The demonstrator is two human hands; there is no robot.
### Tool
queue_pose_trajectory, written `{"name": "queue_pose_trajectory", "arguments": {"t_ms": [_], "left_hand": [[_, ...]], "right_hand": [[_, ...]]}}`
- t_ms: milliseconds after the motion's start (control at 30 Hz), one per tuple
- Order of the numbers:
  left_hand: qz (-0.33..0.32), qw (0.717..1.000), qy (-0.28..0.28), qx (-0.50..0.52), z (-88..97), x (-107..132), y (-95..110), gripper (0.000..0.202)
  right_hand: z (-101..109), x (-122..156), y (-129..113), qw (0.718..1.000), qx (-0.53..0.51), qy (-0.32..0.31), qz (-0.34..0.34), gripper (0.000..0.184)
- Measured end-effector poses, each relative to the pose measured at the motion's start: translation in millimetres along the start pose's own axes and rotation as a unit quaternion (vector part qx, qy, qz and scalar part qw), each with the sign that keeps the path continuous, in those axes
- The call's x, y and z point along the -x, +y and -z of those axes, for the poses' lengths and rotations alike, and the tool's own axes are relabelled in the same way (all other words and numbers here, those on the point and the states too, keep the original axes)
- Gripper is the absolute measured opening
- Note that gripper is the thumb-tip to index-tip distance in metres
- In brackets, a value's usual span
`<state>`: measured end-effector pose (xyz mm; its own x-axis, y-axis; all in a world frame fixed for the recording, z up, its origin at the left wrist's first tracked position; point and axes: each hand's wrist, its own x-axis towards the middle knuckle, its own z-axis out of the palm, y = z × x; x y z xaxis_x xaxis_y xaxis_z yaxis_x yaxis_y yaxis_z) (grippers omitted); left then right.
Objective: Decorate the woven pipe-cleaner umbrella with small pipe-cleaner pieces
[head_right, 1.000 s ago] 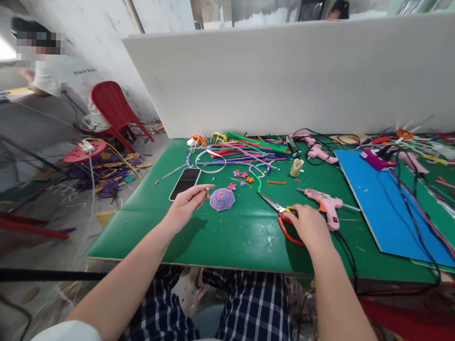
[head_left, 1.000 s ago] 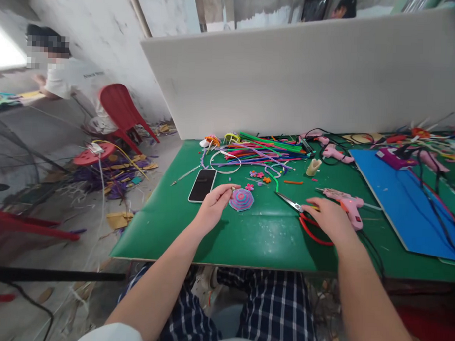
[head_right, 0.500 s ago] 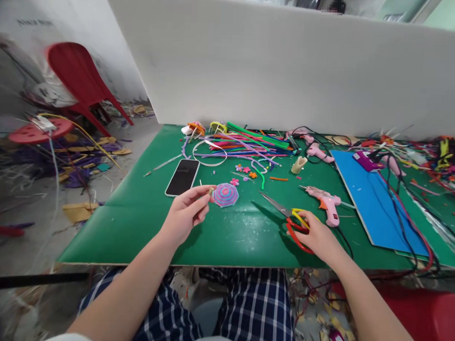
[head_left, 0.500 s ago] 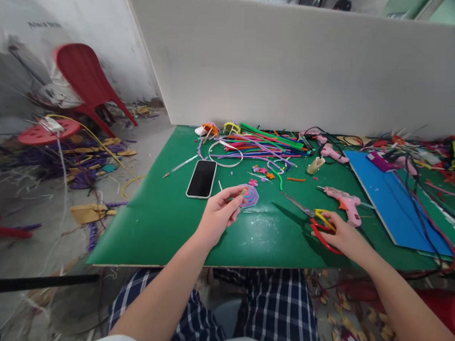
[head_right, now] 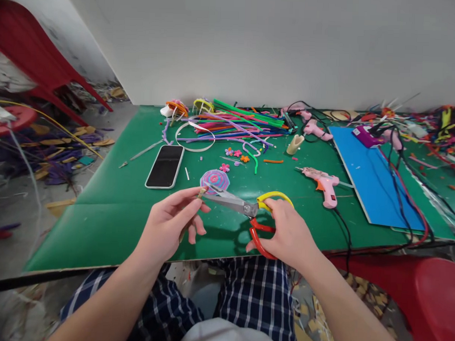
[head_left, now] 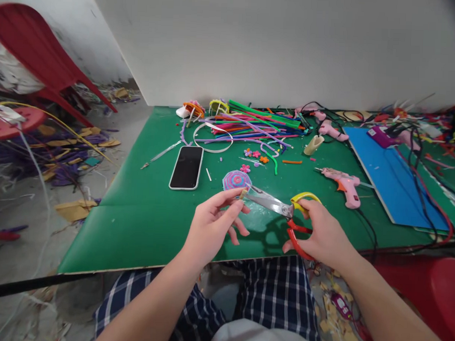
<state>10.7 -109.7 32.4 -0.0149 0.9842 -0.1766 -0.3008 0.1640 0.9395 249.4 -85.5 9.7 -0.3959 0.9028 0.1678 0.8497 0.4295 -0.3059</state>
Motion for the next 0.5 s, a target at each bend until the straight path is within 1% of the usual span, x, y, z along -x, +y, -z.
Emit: {"name": "queue_pose_trajectory", "arguments": {"t_ms": [100,233,367,500], "left_hand": [[0.015,1.0,-0.002,-0.013,-1.3,-0.2,-2.8,0.032],[0.025,0.999,-0.001,-0.029,-2.8,-1.2,-5.0,0.029],[0.023,0.998,0.002,-0.053,-3.8,-1.2,-3.2,0.028],[0.031,0.996,-0.001,-0.086,-5.5,-0.5,0.0,0.027]], "right_hand": [[-2.7,-5.0,-1.9,1.0,0.012,0.002,0.018,0.078],[-4.0,-9.1,-1.1,0.998,0.041,0.009,0.037,0.063],[-6.6,-10.1,0.6,0.993,0.074,0.067,0.066,0.052],[-8.7,-9.9,1.6,0.979,0.1,0.133,0.119,0.046]]}}
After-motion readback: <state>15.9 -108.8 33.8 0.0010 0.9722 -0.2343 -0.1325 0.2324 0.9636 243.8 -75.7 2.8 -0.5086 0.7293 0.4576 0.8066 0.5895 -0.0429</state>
